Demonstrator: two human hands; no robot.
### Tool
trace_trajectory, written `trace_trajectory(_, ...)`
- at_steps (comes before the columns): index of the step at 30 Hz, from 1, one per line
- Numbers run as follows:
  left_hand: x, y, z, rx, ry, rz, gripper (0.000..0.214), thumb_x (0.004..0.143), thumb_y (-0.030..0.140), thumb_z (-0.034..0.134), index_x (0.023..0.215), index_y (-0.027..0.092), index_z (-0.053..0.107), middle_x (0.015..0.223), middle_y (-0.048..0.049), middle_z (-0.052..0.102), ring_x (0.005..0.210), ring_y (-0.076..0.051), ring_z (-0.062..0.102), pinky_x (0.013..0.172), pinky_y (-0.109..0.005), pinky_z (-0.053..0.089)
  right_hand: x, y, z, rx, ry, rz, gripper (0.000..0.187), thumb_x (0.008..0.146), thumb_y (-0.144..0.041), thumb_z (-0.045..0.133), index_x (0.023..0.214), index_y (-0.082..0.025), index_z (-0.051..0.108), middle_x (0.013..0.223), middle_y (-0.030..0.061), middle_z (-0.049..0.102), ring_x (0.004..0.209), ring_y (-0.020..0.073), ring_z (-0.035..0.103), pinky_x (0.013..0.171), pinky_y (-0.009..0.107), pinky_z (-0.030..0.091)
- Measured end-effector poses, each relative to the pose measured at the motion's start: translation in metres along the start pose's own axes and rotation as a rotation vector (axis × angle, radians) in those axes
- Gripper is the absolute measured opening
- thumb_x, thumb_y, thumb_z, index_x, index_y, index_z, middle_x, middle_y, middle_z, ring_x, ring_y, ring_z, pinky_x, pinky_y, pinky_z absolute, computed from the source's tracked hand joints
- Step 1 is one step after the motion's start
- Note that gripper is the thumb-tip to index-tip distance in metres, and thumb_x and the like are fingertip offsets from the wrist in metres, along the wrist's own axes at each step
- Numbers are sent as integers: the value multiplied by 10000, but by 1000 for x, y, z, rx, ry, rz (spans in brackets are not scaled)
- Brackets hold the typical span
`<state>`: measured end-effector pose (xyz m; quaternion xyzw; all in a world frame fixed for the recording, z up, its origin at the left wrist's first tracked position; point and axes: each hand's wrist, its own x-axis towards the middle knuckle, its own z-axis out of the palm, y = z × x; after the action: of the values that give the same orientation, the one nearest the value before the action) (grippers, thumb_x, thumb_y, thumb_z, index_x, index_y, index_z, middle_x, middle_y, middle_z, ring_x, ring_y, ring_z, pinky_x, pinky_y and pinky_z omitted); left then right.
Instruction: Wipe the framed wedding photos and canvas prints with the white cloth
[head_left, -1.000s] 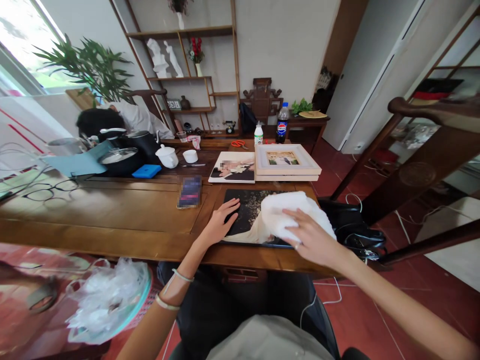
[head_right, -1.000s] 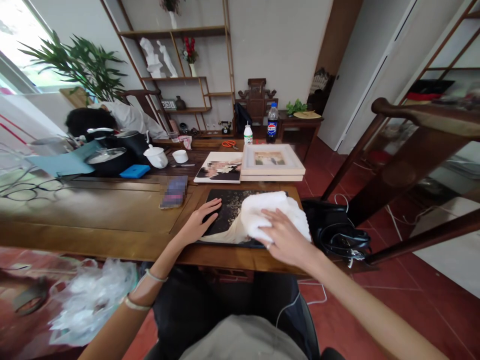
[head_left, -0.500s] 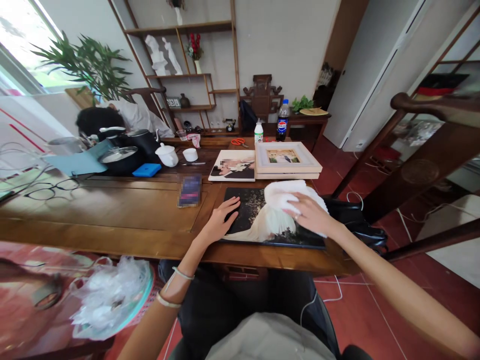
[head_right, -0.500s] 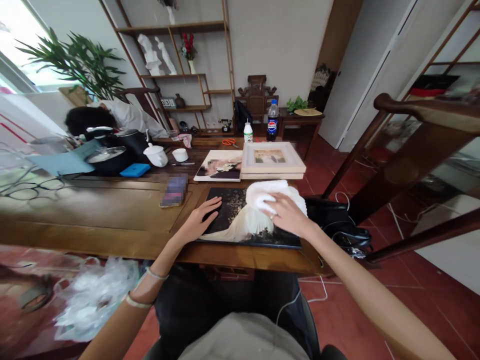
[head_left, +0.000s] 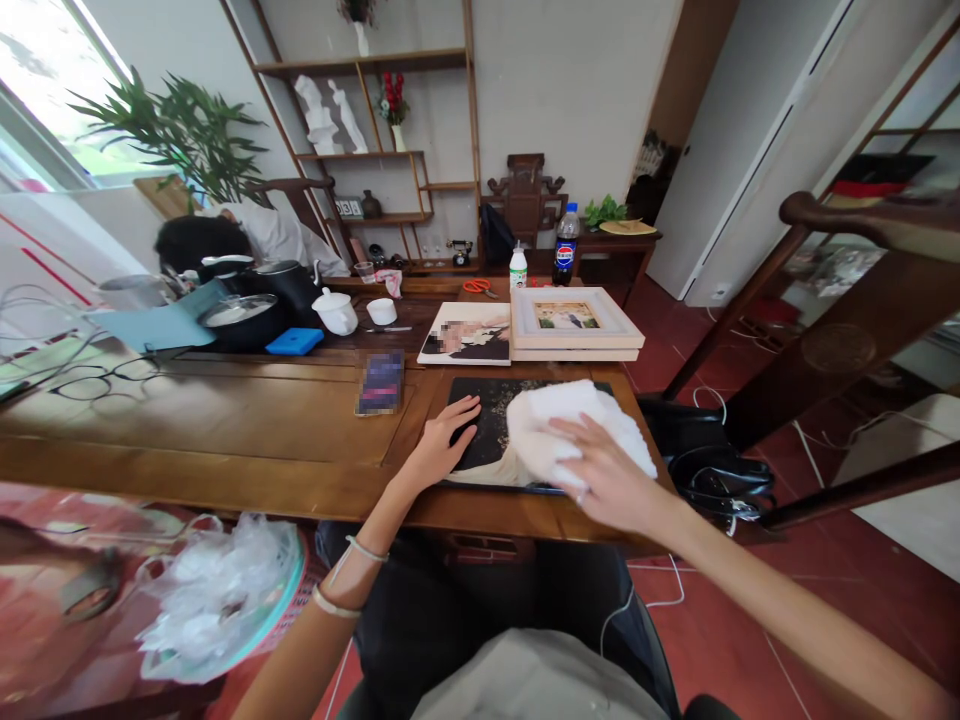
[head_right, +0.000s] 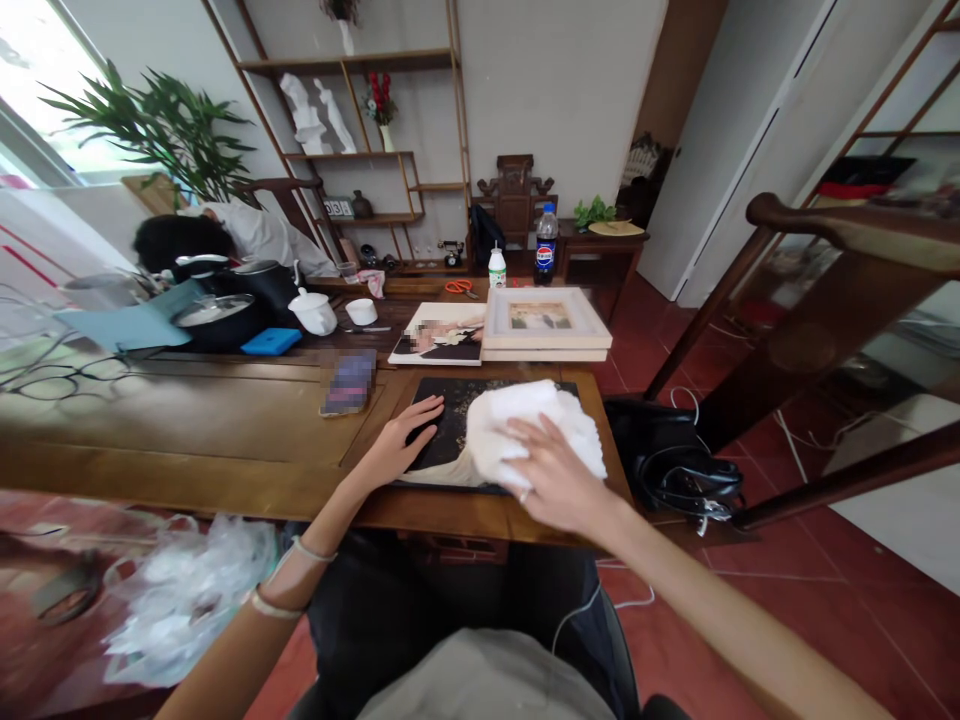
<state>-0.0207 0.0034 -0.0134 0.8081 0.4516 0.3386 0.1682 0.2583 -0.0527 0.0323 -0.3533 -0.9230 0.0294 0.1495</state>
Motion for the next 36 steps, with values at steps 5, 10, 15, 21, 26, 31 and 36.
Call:
trace_trajectory(5,0,0,-1,-5,-13,-5,370,918,286,430,1249,196,569,1368,-69,514,1315,-221,413,1104,-438,323,-22,-46,-1,124,-113,-184,165,765,-205,579,876,-222,700,1443,66,410,1373,286,243,1120,562,96)
trace_trajectory(10,-1,-1,-1,-9,-22,-5,374,919,290,431,1258,201,561,1377,-66,504,1322,-219,402,1107,-443,317,-2,-2,-1,70,-11,-64,194,846,-247,534,930,-183,696,1352,142,504,1301,279,381,1096,515,234)
trace_trajectory(15,-1,-4,-1,-10,-18,1,374,920,293,434,1262,202,556,1381,-67,499,1320,-215,405,1106,-445,319,45,62,-1,-125,56,173,355,934,-341,419,1101,-137,656,1267,178,566,1197,297,490,1028,481,336)
trace_trajectory(21,-1,-4,1,-9,8,19,368,915,286,438,1244,186,569,1360,-93,518,1306,-219,427,1102,-452,325,58,37,6,-173,23,187,332,912,-307,448,1145,-175,644,1352,157,498,1285,328,378,1026,545,288)
trace_trajectory(26,-2,-4,1,-19,-2,6,359,918,277,433,1241,204,571,1368,-75,512,1313,-218,415,1096,-452,330,18,-42,12,-37,-87,-10,290,850,-297,519,1092,-253,673,1456,109,376,1363,349,226,1059,607,168)
trace_trajectory(31,-2,-4,0,-25,-5,3,359,921,270,430,1248,210,564,1378,-67,502,1320,-218,404,1098,-448,325,4,-60,9,81,-118,-79,261,838,-315,524,1014,-227,696,1432,103,410,1359,331,244,1096,583,113)
trace_trajectory(36,-1,-3,0,-15,1,19,368,920,271,429,1249,177,566,1363,-90,516,1312,-214,417,1107,-436,320,35,-7,7,28,-43,39,286,826,-199,512,1067,-218,667,1429,93,399,1382,334,177,1081,607,140)
